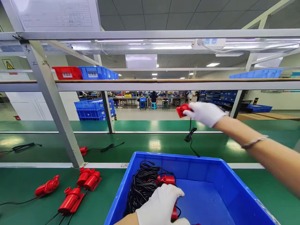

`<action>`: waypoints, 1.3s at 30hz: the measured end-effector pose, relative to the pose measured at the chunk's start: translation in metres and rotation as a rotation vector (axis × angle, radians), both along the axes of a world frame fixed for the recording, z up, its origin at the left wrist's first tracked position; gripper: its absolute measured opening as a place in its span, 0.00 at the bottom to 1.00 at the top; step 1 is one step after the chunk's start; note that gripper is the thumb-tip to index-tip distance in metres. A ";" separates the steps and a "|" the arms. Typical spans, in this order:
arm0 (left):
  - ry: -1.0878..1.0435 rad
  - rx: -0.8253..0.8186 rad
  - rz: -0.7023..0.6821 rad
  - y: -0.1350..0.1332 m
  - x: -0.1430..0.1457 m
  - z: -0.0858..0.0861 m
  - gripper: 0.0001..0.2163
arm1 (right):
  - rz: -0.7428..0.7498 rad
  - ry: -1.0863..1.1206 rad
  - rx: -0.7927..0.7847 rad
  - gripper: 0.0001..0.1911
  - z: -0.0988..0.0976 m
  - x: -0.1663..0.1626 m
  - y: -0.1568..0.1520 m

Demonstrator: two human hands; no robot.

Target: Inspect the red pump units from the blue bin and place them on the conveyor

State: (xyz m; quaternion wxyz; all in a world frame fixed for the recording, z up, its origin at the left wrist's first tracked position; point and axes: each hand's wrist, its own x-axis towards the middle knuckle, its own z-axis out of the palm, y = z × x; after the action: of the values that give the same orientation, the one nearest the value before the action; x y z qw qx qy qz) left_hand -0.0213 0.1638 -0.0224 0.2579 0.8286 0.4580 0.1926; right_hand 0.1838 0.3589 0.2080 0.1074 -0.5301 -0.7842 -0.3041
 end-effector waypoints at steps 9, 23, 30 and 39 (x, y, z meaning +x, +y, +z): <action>0.474 -0.371 0.148 0.040 0.021 -0.031 0.21 | -0.079 -0.241 -0.795 0.17 -0.172 -0.127 0.078; 0.529 -0.075 -0.342 0.000 -0.006 0.003 0.26 | 0.180 -0.170 -0.685 0.29 -0.172 -0.029 -0.077; 0.409 -0.112 -0.335 -0.009 -0.019 0.027 0.27 | 0.039 -0.263 -0.947 0.36 -0.251 0.004 -0.175; 0.342 -0.068 -0.317 -0.004 -0.026 0.022 0.24 | 0.062 0.079 -1.066 0.19 -0.243 0.030 -0.166</action>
State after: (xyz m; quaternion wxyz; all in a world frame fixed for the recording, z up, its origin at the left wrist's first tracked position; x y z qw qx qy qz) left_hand -0.0474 0.1598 -0.0008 0.2312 0.9016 0.3656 -0.0089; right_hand 0.2139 0.1924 -0.0353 -0.1386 -0.4989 -0.8405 0.1599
